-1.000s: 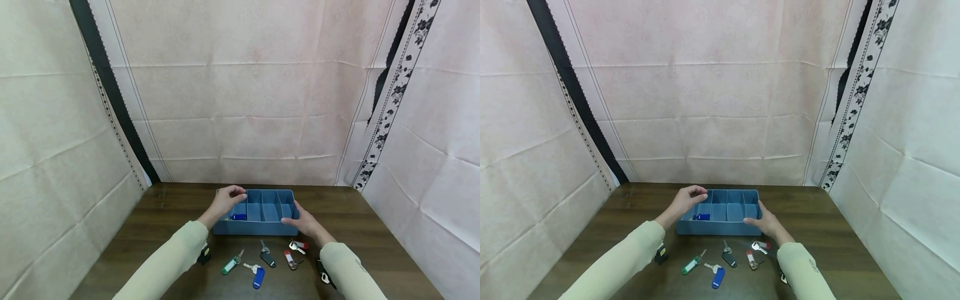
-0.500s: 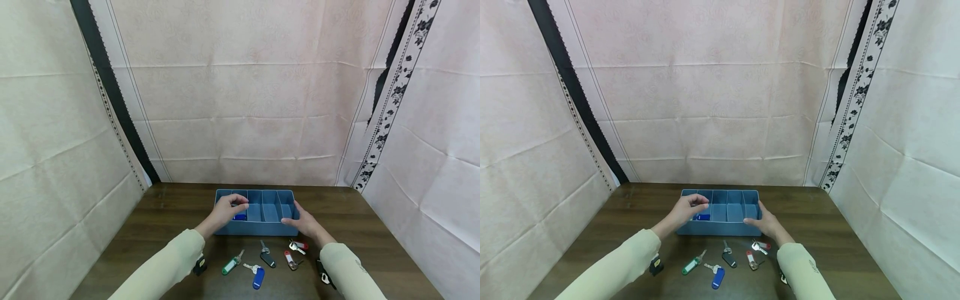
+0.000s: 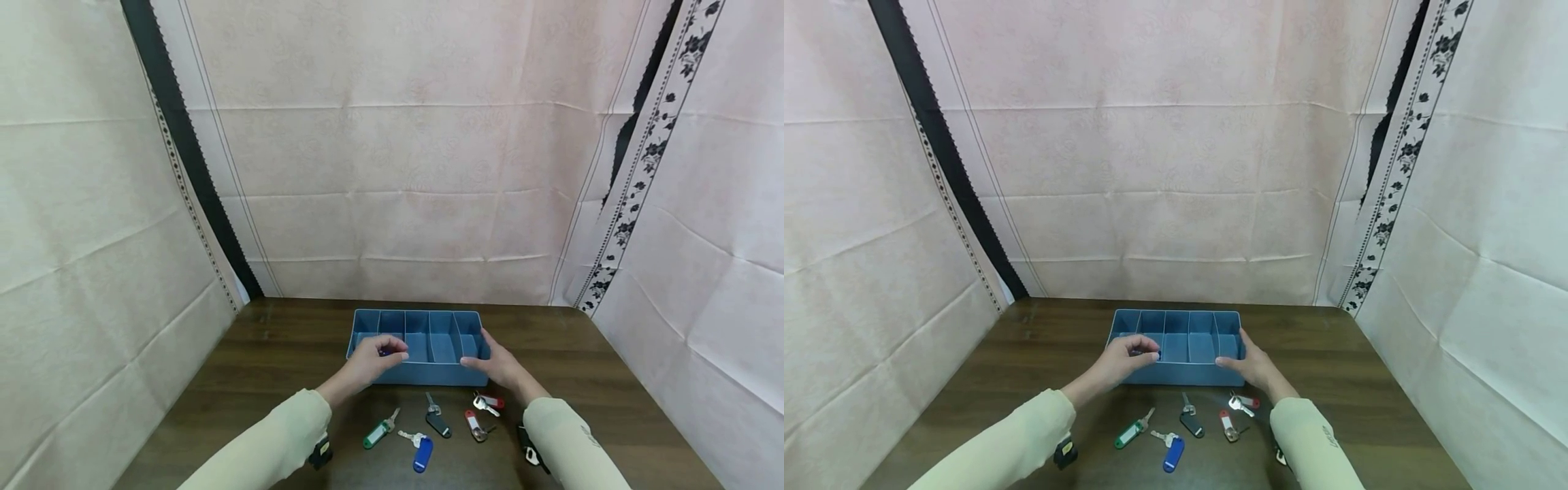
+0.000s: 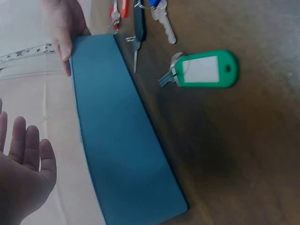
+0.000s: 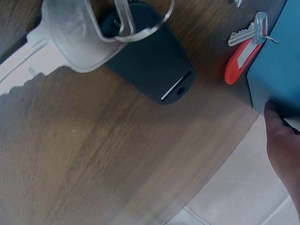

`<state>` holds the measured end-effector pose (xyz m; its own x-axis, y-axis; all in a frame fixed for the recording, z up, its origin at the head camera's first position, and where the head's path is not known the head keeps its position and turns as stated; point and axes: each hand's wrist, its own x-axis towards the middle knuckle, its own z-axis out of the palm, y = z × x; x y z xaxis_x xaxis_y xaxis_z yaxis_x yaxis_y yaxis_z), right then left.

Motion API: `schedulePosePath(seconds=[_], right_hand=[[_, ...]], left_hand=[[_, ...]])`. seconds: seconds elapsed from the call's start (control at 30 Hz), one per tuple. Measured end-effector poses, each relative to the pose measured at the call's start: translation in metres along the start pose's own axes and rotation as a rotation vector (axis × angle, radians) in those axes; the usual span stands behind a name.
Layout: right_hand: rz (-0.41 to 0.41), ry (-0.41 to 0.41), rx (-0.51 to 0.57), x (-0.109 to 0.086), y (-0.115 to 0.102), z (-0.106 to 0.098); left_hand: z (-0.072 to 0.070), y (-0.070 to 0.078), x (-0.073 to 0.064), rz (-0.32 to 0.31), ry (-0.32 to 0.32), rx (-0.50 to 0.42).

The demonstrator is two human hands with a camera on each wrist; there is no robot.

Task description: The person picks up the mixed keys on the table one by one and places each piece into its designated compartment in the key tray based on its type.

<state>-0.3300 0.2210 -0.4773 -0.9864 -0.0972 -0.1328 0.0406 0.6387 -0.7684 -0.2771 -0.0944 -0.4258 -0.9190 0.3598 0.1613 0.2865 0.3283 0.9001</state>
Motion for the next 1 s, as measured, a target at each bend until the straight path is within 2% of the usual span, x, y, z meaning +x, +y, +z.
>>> schedulePosePath(seconds=[0.63,1.0], right_hand=[[0.009,0.002,-0.011,-0.001,-0.001,-0.001],[0.004,-0.003,-0.006,0.000,0.000,0.000]], left_hand=[[0.026,-0.022,-0.017,-0.003,-0.108,0.001],[0.043,-0.030,-0.024,-0.053,-0.180,0.050]])
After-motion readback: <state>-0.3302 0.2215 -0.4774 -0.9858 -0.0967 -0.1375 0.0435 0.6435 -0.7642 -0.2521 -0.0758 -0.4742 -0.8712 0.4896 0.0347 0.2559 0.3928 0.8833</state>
